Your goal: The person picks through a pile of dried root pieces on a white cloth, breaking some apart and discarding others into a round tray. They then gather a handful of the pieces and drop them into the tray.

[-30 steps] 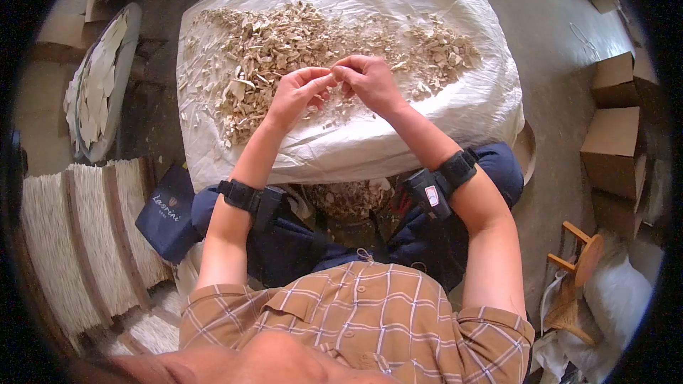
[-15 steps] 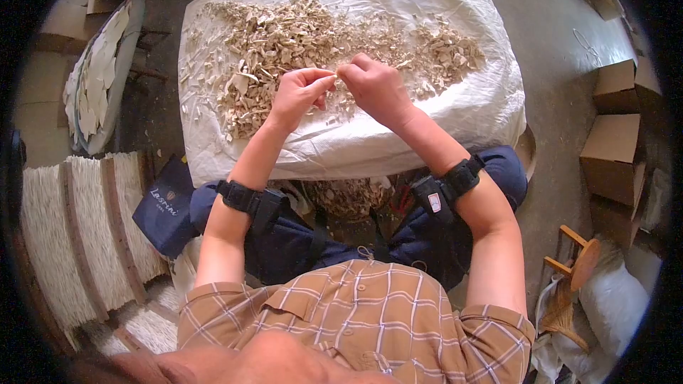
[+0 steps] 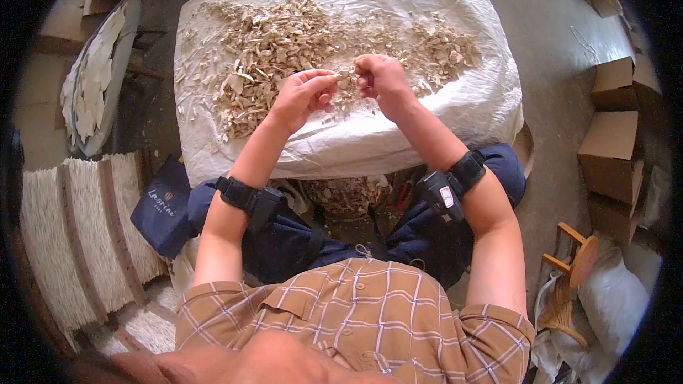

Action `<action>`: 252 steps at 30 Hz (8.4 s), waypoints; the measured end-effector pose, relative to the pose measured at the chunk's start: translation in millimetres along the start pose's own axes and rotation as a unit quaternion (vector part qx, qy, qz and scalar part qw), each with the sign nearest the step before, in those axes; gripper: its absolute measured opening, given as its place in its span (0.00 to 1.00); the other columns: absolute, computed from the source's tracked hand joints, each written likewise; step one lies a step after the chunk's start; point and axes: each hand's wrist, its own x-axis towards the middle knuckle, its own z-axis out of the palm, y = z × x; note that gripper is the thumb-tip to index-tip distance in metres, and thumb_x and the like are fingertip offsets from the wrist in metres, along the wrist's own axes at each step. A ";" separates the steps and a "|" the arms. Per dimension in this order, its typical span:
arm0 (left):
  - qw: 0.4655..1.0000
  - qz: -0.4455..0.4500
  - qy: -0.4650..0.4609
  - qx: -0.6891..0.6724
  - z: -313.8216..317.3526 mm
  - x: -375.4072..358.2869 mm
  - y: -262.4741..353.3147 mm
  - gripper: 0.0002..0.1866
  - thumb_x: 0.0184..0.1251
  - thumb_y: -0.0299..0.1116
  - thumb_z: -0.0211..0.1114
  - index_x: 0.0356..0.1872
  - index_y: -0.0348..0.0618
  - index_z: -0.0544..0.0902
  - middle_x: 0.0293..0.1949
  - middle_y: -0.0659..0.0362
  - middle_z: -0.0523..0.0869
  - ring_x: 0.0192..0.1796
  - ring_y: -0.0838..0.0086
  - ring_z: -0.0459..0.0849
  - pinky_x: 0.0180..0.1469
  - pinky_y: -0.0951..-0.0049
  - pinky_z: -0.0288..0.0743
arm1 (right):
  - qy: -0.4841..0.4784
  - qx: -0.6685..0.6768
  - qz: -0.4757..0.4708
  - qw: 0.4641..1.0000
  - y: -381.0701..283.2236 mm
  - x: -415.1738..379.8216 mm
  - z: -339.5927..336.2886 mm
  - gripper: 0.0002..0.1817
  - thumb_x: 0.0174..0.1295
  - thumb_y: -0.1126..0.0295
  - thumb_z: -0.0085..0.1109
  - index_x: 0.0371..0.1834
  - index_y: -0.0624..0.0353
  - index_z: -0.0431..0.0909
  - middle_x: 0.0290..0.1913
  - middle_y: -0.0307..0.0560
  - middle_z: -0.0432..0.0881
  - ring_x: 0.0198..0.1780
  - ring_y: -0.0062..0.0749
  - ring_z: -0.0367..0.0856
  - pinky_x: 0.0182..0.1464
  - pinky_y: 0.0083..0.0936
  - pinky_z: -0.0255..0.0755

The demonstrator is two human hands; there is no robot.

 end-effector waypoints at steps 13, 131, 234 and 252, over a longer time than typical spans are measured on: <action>0.987 0.109 0.031 0.118 23.5 22.0 -2.0 0.09 0.58 0.31 0.59 0.35 0.35 0.79 0.25 0.62 0.79 0.23 0.85 0.74 0.24 0.85 0.71 | -0.030 0.032 0.082 0.996 8.0 -20.5 -22.1 0.06 0.57 0.67 0.52 0.29 0.56 0.72 0.23 0.33 0.72 0.18 0.13 0.67 0.20 0.13 0.64; 0.924 0.186 0.076 -0.324 -53.5 -58.3 86.4 0.10 0.64 0.34 0.45 0.24 0.44 0.69 0.19 0.64 0.65 0.21 0.78 0.63 0.31 0.72 0.65 | 0.088 -0.834 -0.229 0.493 -20.2 69.9 -9.2 0.14 0.44 0.80 0.49 0.37 0.58 0.76 0.42 0.48 0.74 0.45 0.39 0.72 0.45 0.31 0.70; 0.952 -0.147 0.104 -0.249 4.7 -14.2 -42.9 0.12 0.65 0.39 0.45 0.28 0.44 0.71 0.23 0.63 0.71 0.24 0.78 0.69 0.29 0.75 0.67 | -0.231 -0.508 -0.298 0.775 -19.5 13.4 24.3 0.05 0.44 0.75 0.57 0.27 0.57 0.79 0.27 0.42 0.76 0.30 0.36 0.76 0.32 0.25 0.71; 0.962 -0.150 0.067 -0.220 5.5 -26.4 -36.0 0.13 0.63 0.39 0.47 0.23 0.44 0.70 0.18 0.65 0.68 0.18 0.80 0.66 0.26 0.74 0.67 | 0.056 -0.826 -0.192 0.528 -43.9 53.3 -48.2 0.05 0.51 0.72 0.50 0.26 0.58 0.77 0.31 0.47 0.75 0.34 0.38 0.77 0.35 0.32 0.72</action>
